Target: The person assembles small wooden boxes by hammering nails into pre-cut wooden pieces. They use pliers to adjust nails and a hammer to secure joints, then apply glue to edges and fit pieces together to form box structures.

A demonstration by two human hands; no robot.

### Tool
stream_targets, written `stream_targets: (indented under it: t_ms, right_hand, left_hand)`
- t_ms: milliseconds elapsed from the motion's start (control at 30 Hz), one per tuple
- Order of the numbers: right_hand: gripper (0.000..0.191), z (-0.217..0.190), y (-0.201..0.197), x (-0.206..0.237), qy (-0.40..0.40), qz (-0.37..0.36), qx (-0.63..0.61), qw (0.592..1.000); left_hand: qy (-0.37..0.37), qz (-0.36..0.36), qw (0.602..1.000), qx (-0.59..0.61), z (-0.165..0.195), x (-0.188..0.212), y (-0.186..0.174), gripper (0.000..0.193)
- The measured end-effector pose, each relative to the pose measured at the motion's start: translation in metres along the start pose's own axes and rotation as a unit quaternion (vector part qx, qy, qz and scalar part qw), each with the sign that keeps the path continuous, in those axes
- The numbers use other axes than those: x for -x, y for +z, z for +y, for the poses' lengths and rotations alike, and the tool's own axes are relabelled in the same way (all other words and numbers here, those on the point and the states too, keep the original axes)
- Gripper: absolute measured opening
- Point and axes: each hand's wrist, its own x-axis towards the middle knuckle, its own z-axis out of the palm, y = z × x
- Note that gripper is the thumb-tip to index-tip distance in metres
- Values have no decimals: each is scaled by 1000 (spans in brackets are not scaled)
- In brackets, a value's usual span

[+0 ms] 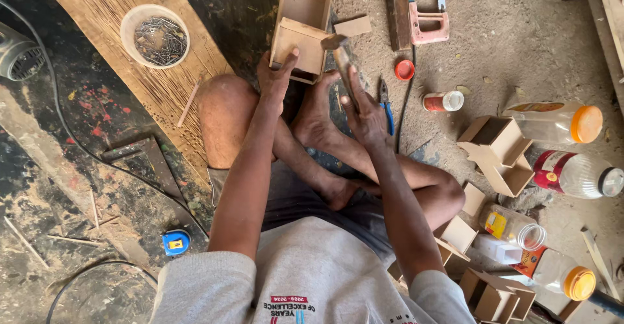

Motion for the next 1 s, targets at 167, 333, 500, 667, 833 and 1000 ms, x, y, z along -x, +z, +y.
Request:
stream_targets:
  t_ms: [167,333,500,667,833,1000]
  right_hand:
    - [63,6,11,0,-1,-34,46,998]
    - [63,5,13,4,-41,10,16,999]
    - [64,4,14,8,-18,6,15,1000]
    - [63,2,16,12,-34,3,6,999]
    - [63,-3,16,16,-28,16,-36,999]
    - [59,-7,13,21,2,53,-126,991]
  left_hand:
    - [9,4,1000,6,1,2,1,60]
    - [24,8,1000,-14,2,2,2,56]
    - [30,4,999,23,3,3,2,56]
    - [41,3,999,13,1,1,2,58]
    - [35,19,999,17,0,2,2,70]
    - [16,8,1000,-6,1,3,3,68]
